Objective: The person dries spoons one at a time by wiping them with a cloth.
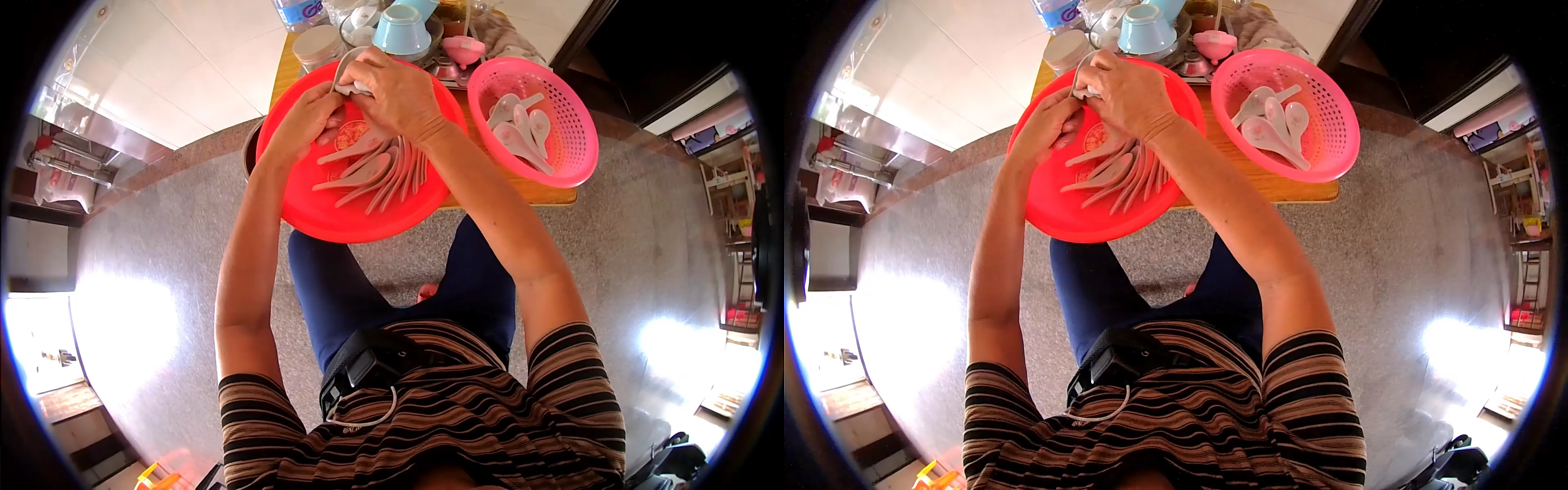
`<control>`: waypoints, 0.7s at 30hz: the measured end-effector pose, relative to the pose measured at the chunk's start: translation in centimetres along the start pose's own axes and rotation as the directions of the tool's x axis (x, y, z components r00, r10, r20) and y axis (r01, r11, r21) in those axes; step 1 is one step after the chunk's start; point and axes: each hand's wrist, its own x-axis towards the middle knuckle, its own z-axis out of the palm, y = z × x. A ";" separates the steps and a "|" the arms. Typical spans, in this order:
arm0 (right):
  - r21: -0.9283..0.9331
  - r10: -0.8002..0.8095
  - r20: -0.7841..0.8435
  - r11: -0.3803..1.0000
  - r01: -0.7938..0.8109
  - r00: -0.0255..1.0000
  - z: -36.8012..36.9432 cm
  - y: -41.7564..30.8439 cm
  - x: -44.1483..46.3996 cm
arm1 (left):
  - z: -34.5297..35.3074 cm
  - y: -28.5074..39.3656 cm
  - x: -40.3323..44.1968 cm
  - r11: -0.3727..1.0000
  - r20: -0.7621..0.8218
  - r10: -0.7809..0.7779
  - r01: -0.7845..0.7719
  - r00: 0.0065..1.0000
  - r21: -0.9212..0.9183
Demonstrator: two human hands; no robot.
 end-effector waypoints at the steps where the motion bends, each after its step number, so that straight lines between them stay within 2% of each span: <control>1: -0.015 -0.007 -0.003 1.000 0.007 1.000 -0.1 0.0 0.0 | -0.1 0.1 0.0 0.999 0.028 -0.042 0.042 0.999 -0.002; 2: -0.016 -0.006 -0.004 1.000 0.006 1.000 -0.1 0.0 0.2 | -0.2 0.2 0.0 0.999 0.030 -0.041 0.042 0.999 -0.002; 4: -0.170 0.019 -0.183 0.984 -0.050 0.983 -0.6 -0.2 0.6 | -0.1 0.3 0.1 0.993 0.081 -0.112 0.110 0.990 0.035; 7: -0.273 -0.010 -0.229 0.960 -0.054 0.973 -0.7 0.3 0.7 | 0.5 0.1 -0.1 0.987 0.031 -0.102 0.097 0.994 0.130; 11: -0.224 0.011 -0.170 0.973 -0.050 0.985 -0.2 0.1 0.3 | 0.4 0.0 -0.1 0.992 0.014 -0.019 0.017 1.000 0.128; 13: -0.078 -0.065 -0.087 0.995 0.058 0.994 0.1 0.0 0.1 | 0.2 -0.2 -0.1 0.989 -0.004 -0.006 0.007 1.000 0.151; 16: -0.042 -0.048 -0.110 0.998 0.044 0.993 0.1 -0.2 0.2 | 0.0 -0.3 -0.1 0.986 -0.054 0.043 -0.034 0.998 0.162; 17: -0.044 -0.048 -0.107 0.998 0.043 0.993 -0.1 -0.2 0.3 | 0.1 -0.2 -0.1 0.987 -0.052 0.042 -0.034 0.998 0.158; 19: -0.187 -0.001 -0.180 0.982 -0.033 0.984 -0.7 -0.1 0.6 | 0.1 0.2 -0.3 0.988 -0.030 0.006 -0.001 1.000 0.152; 21: -0.214 -0.020 -0.239 0.976 -0.032 0.971 -0.7 0.1 0.7 | 0.3 0.2 -0.3 0.990 -0.031 -0.014 0.018 0.999 0.139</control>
